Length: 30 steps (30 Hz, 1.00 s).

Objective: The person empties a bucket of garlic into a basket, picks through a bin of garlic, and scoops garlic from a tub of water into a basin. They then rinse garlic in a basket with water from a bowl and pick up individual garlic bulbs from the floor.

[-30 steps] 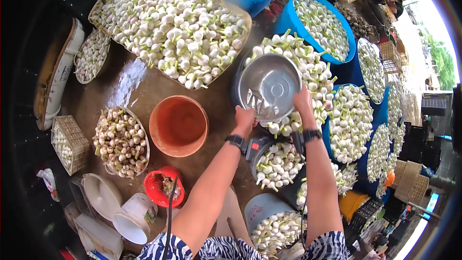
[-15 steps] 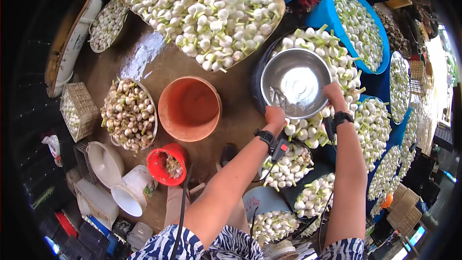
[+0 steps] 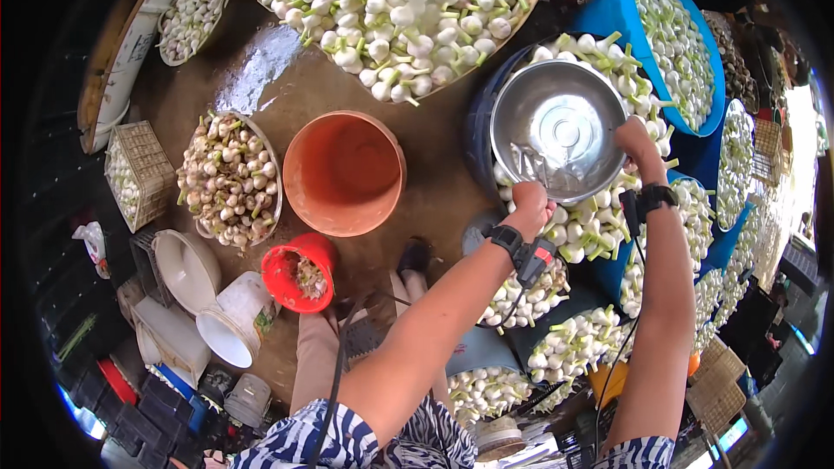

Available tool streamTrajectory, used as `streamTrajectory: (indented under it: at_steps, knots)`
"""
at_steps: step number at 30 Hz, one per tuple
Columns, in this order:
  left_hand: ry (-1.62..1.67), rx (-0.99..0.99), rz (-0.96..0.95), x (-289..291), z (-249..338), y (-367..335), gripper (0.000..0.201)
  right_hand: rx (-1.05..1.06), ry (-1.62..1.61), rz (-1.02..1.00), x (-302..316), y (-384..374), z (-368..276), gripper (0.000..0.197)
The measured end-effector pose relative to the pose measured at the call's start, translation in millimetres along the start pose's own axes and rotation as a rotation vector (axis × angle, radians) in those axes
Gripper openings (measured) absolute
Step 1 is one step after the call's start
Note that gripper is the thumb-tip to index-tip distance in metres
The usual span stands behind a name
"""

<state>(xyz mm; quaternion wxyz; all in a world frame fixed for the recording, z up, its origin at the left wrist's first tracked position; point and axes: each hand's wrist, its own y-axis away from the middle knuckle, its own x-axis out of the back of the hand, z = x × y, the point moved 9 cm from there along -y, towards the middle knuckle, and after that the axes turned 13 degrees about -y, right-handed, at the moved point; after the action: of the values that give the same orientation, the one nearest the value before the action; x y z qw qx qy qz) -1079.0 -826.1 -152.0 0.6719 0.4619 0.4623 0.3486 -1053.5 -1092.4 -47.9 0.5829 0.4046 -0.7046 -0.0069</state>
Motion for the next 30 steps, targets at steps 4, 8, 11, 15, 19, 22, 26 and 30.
streamTrajectory:
  at_steps: [4,8,11,15,19,22,26,30]
  knots:
    - [-0.028,0.054,0.075,8,-7,17,0.017,-0.338,-0.28,-0.061,-7,40,3,0.028]
    - [0.032,0.012,0.1,-12,-16,35,0.015,-0.177,-0.391,-0.039,2,37,31,0.029]
    - [0.06,0.054,0.081,-1,-8,16,0.014,-0.074,-0.093,-0.022,0,14,8,0.027]
    - [0.143,0.098,0.073,4,-6,1,0.015,-0.093,-0.062,-0.049,-21,-4,6,0.027]
    - [0.075,0.146,0.023,-11,-17,-6,0.017,-0.241,-0.036,-0.044,-22,4,37,0.026]
    - [0.11,0.103,0.106,35,4,-39,0.017,-0.204,-0.149,-0.017,-36,-1,-30,0.024]
    - [0.093,0.164,0.098,20,-10,-38,0.017,-0.31,-0.198,-0.071,-38,0,2,0.022]
    - [0.032,0.185,0.057,6,-17,-36,0.018,-0.318,-0.189,-0.021,-39,-4,35,0.023]
